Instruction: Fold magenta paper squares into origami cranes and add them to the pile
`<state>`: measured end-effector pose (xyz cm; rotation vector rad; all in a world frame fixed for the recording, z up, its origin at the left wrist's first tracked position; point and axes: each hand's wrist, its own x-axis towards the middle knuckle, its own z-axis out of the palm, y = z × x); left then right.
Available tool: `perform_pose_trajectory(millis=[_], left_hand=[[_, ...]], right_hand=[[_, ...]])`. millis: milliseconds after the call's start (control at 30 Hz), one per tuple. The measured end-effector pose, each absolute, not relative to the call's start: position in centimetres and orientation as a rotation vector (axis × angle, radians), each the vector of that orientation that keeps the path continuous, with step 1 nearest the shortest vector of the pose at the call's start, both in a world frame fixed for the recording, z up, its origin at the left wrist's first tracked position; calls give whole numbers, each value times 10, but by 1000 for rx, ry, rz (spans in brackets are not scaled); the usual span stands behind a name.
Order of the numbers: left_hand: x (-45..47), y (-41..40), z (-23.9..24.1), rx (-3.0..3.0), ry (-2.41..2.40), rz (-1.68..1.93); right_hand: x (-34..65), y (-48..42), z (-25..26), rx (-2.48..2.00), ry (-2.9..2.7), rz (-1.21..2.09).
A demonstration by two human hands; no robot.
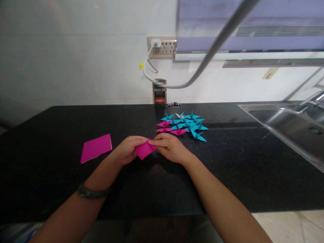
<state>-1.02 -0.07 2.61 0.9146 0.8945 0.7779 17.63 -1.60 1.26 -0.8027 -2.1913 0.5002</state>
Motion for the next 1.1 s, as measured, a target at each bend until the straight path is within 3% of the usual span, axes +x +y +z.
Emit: perform_pose_trajectory(millis=[433, 900, 1100], left_hand=[[-9, -1, 21, 958, 885, 765], [-7, -1, 18, 1080, 985, 838], [-7, -1, 17, 1088, 984, 843]], right_hand=[[176, -19, 15, -821, -2258, 480], [163, -19, 11, -1123, -1636, 1090], [164, -17, 12, -1230, -1620, 1281]])
